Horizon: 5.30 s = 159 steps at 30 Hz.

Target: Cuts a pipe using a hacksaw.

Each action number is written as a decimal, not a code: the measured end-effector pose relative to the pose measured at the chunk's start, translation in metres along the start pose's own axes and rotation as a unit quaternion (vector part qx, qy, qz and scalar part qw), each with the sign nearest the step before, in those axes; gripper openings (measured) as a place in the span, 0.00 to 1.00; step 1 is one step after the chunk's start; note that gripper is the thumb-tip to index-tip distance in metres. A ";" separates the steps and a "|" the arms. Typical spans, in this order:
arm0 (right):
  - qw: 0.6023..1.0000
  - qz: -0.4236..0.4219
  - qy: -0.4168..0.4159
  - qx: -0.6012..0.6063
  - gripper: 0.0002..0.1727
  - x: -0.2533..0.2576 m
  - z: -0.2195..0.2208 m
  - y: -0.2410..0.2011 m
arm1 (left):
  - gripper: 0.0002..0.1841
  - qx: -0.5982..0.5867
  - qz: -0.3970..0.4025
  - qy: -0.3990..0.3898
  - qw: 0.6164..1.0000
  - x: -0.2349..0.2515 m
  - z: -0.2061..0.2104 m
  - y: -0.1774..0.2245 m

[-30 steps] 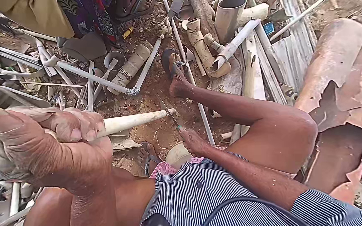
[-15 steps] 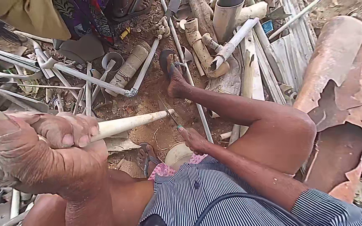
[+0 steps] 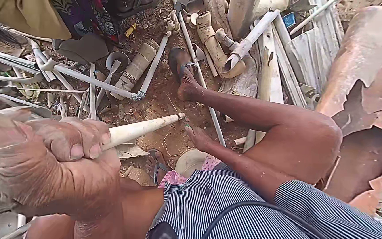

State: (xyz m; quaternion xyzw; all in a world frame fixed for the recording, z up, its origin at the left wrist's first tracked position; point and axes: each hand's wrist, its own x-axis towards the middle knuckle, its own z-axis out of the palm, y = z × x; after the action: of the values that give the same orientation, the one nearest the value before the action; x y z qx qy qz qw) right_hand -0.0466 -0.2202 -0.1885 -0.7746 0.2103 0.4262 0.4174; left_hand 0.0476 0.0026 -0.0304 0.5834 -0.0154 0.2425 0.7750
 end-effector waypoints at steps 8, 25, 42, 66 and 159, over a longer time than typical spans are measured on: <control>0.999 -0.018 -0.036 0.023 0.30 -0.067 -0.013 -0.004 | 0.22 0.012 -0.006 0.011 1.000 0.003 -0.014 -0.002; 0.999 0.023 0.028 0.023 0.32 0.017 -0.008 -0.013 | 0.19 -0.038 -0.001 -0.050 0.998 0.001 -0.003 -0.003; 0.998 -0.008 0.056 0.024 0.32 0.000 -0.018 -0.026 | 0.20 -0.005 -0.018 -0.008 1.000 0.013 -0.012 -0.003; 0.993 0.042 -0.029 0.109 0.33 -0.002 0.011 0.001 | 0.15 0.011 -0.024 0.059 0.998 0.017 -0.017 -0.009; 0.998 -0.046 0.023 0.039 0.23 -0.064 -0.018 0.014 | 0.28 -0.066 -0.040 0.115 0.990 0.044 -0.089 0.061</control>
State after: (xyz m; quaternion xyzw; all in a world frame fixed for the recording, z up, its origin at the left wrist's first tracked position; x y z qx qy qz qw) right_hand -0.0829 -0.2448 -0.1362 -0.7765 0.2007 0.3799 0.4610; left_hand 0.0392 0.1120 0.0095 0.4993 0.0817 0.2752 0.8175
